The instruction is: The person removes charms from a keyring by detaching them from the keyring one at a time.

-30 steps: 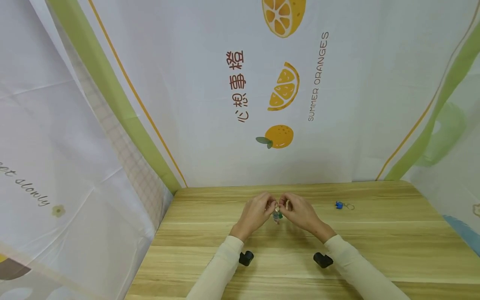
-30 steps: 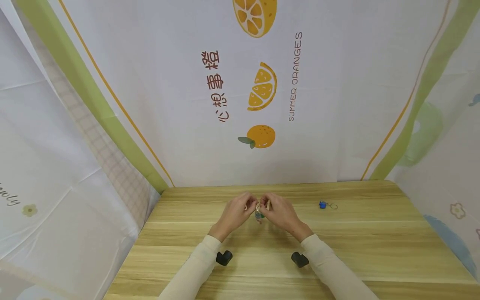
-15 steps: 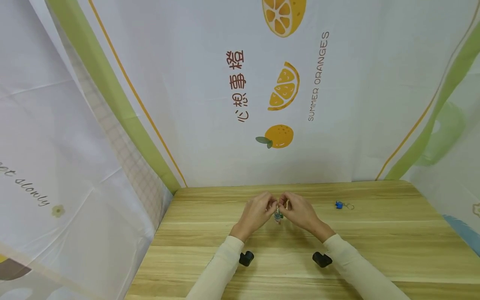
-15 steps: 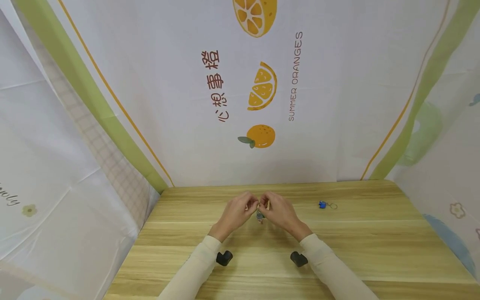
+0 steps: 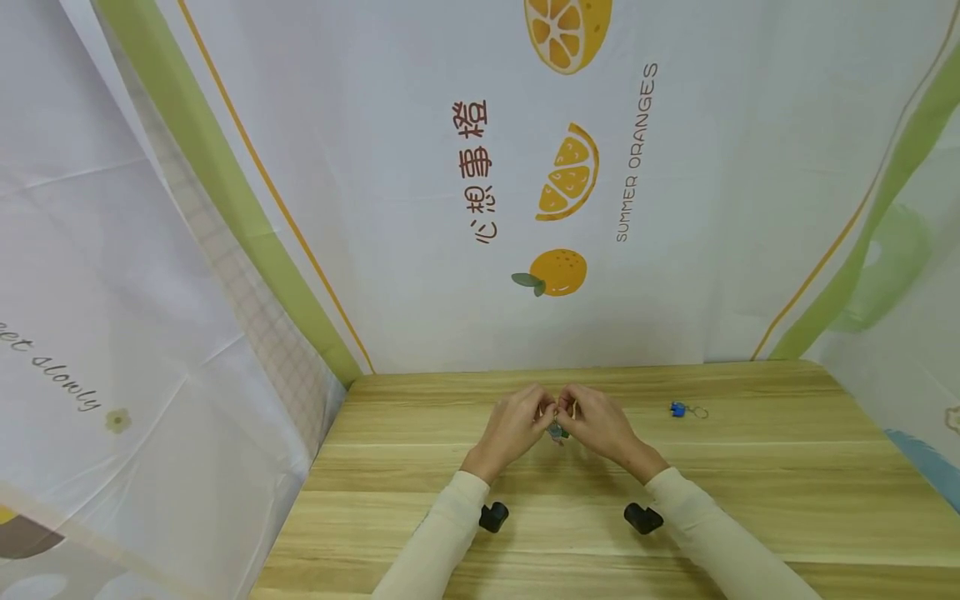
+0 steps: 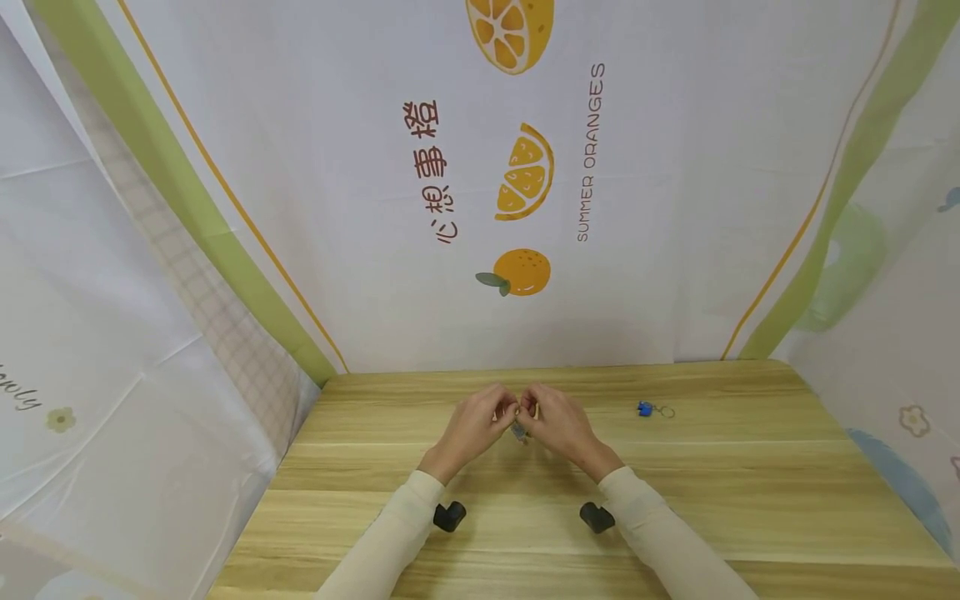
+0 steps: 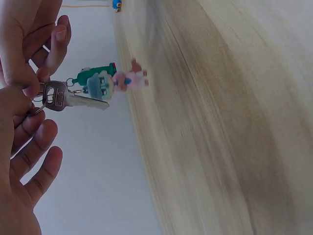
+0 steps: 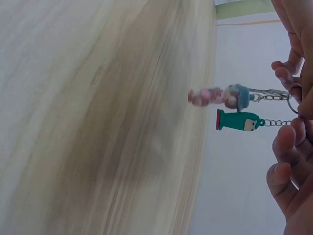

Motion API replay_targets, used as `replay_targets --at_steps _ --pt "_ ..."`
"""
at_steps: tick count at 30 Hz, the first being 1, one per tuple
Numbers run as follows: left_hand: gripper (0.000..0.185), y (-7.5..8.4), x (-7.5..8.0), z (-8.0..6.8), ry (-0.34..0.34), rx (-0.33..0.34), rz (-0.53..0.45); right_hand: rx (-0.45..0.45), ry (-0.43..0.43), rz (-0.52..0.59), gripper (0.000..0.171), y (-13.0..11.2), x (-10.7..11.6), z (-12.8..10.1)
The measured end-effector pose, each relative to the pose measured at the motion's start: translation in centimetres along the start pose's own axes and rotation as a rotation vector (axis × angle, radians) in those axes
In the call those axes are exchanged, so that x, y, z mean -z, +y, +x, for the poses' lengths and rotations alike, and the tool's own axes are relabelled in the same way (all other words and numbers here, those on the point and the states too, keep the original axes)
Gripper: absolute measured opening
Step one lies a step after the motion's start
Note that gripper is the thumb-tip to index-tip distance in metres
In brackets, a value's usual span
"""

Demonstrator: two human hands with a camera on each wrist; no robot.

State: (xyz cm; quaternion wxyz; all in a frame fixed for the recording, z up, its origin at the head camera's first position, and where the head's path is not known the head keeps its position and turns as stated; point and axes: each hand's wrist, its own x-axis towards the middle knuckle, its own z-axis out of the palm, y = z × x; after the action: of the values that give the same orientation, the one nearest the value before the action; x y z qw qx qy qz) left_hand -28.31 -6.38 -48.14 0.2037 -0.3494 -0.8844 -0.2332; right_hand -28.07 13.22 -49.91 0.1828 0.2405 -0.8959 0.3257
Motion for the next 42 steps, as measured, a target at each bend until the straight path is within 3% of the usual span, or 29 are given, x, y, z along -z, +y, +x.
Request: replay_targets --at_steps 11,42 --pt "0.005 -0.7 0.1 -0.2 -0.002 0.049 0.030 0.030 0.008 0.060 0.013 0.4 0.3 0.1" --pt "0.007 -1.1 0.0 -0.6 0.042 0.042 0.020 -0.048 0.066 0.069 0.007 3.3 3.0 -1.0"
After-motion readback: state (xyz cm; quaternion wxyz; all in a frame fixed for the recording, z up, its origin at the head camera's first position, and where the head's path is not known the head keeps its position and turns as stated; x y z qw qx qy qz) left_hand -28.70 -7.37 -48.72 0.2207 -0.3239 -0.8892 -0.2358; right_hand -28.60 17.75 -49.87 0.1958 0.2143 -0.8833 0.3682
